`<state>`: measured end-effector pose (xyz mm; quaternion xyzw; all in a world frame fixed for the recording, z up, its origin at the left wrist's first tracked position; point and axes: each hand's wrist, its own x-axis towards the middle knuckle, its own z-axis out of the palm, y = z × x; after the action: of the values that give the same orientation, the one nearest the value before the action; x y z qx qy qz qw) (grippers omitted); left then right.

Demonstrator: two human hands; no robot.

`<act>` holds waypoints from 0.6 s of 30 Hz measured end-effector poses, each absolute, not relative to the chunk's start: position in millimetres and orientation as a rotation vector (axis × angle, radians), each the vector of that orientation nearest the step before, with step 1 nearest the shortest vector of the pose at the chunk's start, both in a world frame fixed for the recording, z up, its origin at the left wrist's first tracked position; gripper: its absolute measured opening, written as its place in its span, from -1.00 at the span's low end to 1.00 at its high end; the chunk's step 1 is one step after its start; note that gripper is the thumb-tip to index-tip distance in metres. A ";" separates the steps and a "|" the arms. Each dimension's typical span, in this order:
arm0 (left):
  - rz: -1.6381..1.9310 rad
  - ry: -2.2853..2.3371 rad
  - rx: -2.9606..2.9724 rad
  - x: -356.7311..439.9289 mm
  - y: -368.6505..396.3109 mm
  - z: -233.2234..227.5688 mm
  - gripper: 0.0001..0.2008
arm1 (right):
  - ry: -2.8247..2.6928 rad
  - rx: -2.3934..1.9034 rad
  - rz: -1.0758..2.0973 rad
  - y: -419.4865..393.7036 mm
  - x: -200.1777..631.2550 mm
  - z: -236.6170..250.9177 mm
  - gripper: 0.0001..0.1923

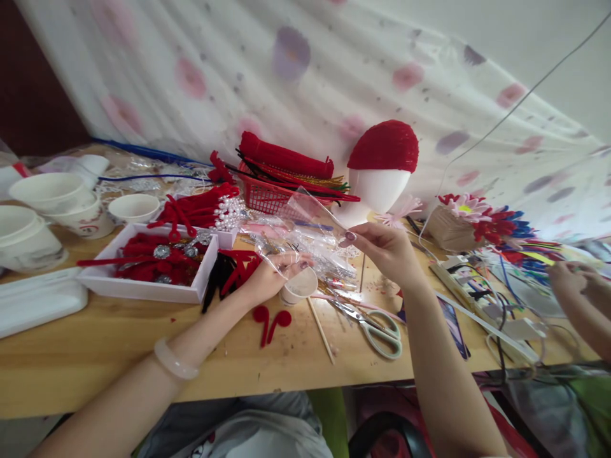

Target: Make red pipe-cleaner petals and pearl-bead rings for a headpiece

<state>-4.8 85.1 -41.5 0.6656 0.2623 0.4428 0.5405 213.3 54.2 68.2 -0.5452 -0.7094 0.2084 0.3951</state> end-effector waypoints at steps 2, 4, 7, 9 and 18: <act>1.049 0.622 1.577 -4.5 85.1 -42.8 -0.72 | -1.806 -1.390 0.529 54.5 212.9 67.9 -0.72; 1.045 0.622 1.569 -4.1 84.9 -43.6 -0.72 | -1.805 -1.396 0.526 54.8 212.2 68.0 -0.72; 1.032 0.623 1.553 -4.1 83.9 -42.8 -0.71 | -1.791 -1.403 0.525 55.3 211.0 69.2 -0.71; 1.025 0.631 1.536 -4.4 82.9 -41.0 -0.71 | -1.775 -1.413 0.534 55.9 211.3 69.7 -0.70; 1.054 0.693 1.410 -5.3 81.7 -38.9 -0.65 | -1.558 -1.564 0.663 68.3 232.7 35.7 -0.62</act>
<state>-5.3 81.7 -38.9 0.6044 0.2973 0.4518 0.5850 232.7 68.3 35.7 -0.6201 -0.6175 0.2628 0.4063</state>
